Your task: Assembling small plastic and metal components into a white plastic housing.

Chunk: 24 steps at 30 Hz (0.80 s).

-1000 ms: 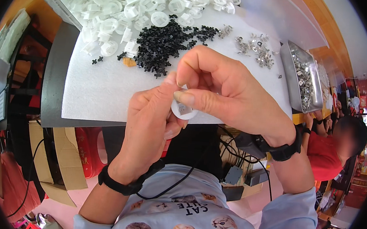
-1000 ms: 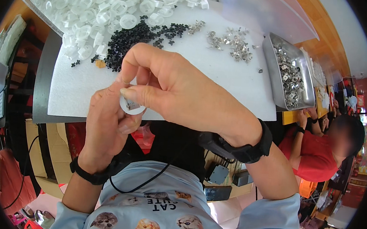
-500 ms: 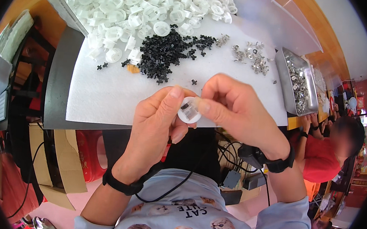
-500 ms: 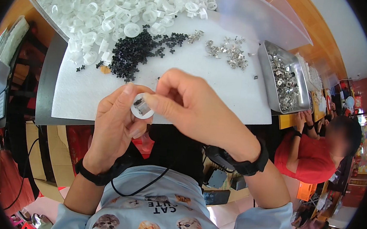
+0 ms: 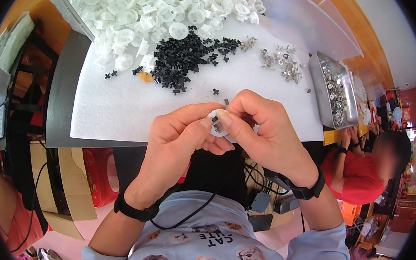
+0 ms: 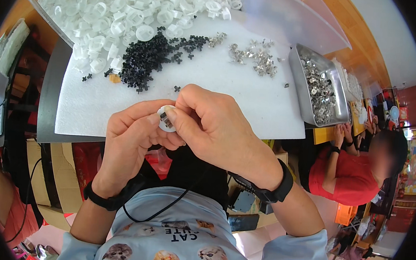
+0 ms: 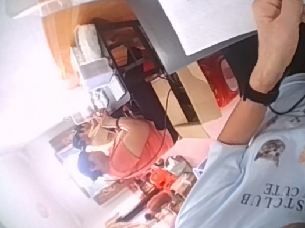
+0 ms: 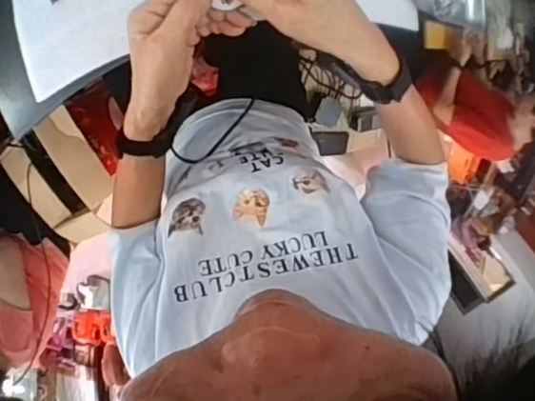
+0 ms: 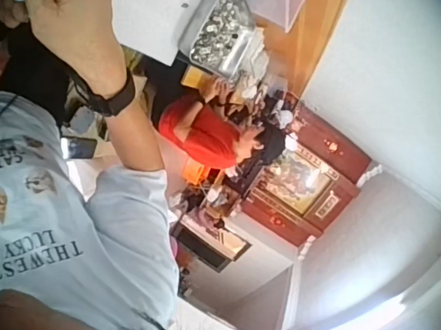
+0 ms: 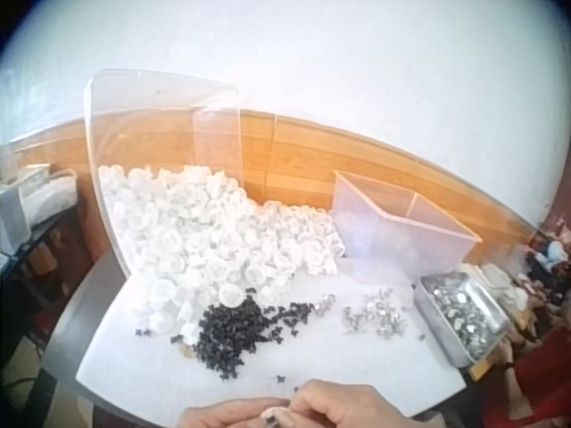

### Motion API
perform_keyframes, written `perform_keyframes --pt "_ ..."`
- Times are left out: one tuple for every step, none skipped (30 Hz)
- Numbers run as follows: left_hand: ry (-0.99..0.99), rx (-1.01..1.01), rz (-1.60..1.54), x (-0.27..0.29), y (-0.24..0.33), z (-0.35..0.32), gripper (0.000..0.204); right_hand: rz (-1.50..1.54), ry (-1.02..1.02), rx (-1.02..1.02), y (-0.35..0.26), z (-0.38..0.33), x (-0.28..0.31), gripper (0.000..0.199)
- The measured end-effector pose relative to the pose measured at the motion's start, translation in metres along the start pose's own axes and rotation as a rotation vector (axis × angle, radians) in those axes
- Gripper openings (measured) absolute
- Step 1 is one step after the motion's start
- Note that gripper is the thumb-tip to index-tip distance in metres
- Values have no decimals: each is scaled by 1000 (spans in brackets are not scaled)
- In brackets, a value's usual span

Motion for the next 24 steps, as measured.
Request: perform_keyframes --pt "1 0 15 0 1 0 30 7 2 -2 1 0 0 21" --pt "1 0 29 -1 1 0 30 13 5 -4 2 -1 0 21" --pt "1 2 29 -1 0 0 30 14 5 -6 3 -1 0 21" --pt "0 -6 28 -2 1 0 30 18 1 -19 6 -1 0 21" --pt "-1 -14 29 -3 2 0 30 22 -4 -32 8 -2 -1 21" --pt "-1 -12 29 -4 2 0 30 23 -4 -33 9 -2 -1 21" --pt "15 -3 50 -4 1 0 29 32 -4 -46 11 -3 -2 20" --pt "30 7 72 -3 0 1 29 40 -3 -60 13 -4 -2 20" --pt "30 9 71 -4 0 1 29 40 -2 -62 14 -4 -3 20" --pt "35 12 81 -4 0 1 28 30 27 -31 11 -3 -2 21" --pt "43 15 92 -4 0 1 27 23 54 0 8 -3 0 21" --pt "45 16 93 -4 -1 1 27 24 53 0 8 -3 -1 21" --pt "56 -2 129 -3 1 1 27 12 52 1 9 -3 -2 21" --pt "63 -20 165 -3 2 2 27 -3 53 1 9 -3 -1 20" --pt "62 -18 164 -3 2 2 27 -4 54 -1 10 -4 -1 20" --pt "64 -10 170 -4 1 2 27 -48 58 28 7 -4 0 20" --pt "68 -3 178 -4 1 2 27 -92 60 58 4 -4 1 19" --pt "69 -2 178 -4 2 2 27 -91 60 58 5 -5 1 19" --pt "61 4 188 -5 3 2 27 -94 63 65 6 -5 1 19" --pt "53 11 198 -6 2 2 26 -97 67 72 6 -6 1 18" --pt "53 11 198 -6 2 2 26 -97 67 71 6 -7 1 18" --pt "44 19 207 -7 2 2 26 -68 64 47 8 -8 1 18" --pt "34 26 215 -8 1 3 26 -40 60 23 11 -8 2 18" --pt "34 26 214 -8 1 2 26 -40 60 22 11 -9 2 18"
Point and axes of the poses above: each hand's wrist, its own z-axis towards the middle knuckle, its own x-axis out of the back of the hand, y = z × x, the point moved 10 cm from there along z, towards the middle knuckle, and after that the axes turned 3 degrees about -z, right-handed, at the moved point
